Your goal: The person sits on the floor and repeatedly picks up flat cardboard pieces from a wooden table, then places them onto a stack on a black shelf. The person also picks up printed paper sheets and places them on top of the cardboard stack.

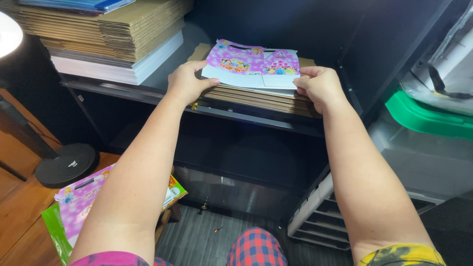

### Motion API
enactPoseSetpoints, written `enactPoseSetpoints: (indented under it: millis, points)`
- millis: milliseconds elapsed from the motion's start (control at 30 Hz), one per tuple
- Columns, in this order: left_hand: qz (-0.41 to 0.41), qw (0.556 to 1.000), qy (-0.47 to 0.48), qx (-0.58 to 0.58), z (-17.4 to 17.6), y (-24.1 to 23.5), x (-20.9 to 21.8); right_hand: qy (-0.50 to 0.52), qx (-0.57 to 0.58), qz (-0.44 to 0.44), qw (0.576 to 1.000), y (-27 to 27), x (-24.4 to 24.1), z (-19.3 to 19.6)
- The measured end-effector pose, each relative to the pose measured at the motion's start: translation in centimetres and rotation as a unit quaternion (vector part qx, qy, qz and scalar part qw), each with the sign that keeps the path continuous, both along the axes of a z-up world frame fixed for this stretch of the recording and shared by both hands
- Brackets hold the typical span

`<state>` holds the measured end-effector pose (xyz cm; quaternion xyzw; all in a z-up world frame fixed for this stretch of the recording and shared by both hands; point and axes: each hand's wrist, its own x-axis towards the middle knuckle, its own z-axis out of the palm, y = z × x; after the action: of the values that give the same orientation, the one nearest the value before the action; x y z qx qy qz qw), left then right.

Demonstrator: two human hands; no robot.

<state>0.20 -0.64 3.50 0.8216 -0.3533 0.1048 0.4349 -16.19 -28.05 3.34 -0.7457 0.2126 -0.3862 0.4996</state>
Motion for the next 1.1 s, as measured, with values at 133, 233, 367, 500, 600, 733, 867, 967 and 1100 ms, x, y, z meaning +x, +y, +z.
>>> enactPoseSetpoints:
  millis: [133, 233, 367, 500, 600, 733, 867, 967, 1100]
  points:
    - [0.016, 0.999, 0.013, 0.04, 0.1, 0.0, 0.0, 0.026, -0.028, -0.007, 0.999, 0.2, -0.2, -0.2]
    - [0.022, 0.998, 0.024, 0.06, 0.2, 0.0, -0.1, 0.041, -0.049, -0.012, 0.998, 0.3, -0.5, -0.4]
    - [0.023, 0.996, 0.027, 0.084, 0.1, 0.0, 0.1, 0.062, -0.08, -0.019, 0.995, -0.1, -0.2, -0.7]
    - [0.023, 0.995, 0.033, 0.089, 0.0, -0.2, 0.2, 0.102, -0.109, -0.047, 0.988, -0.1, -0.3, -1.1]
    - [0.03, 0.996, 0.032, 0.078, -0.1, -0.5, 0.2, 0.148, -0.152, -0.072, 0.975, 0.0, -0.4, -1.0]
    - [0.039, 0.994, 0.023, 0.097, -0.1, -0.5, 0.3, 0.192, -0.198, -0.096, 0.956, 0.3, -0.4, -0.5]
    - [0.037, 0.994, 0.002, 0.105, -0.3, -0.7, 0.4, 0.203, -0.214, -0.085, 0.952, 0.5, -0.5, -0.5]
    - [0.034, 0.994, -0.015, 0.105, -0.6, -0.8, 0.7, 0.21, -0.228, -0.096, 0.946, 0.5, -0.4, -0.7]
    - [0.036, 0.993, -0.025, 0.106, -0.7, -0.9, 0.8, 0.208, -0.238, -0.1, 0.944, 0.4, -0.4, -0.7]
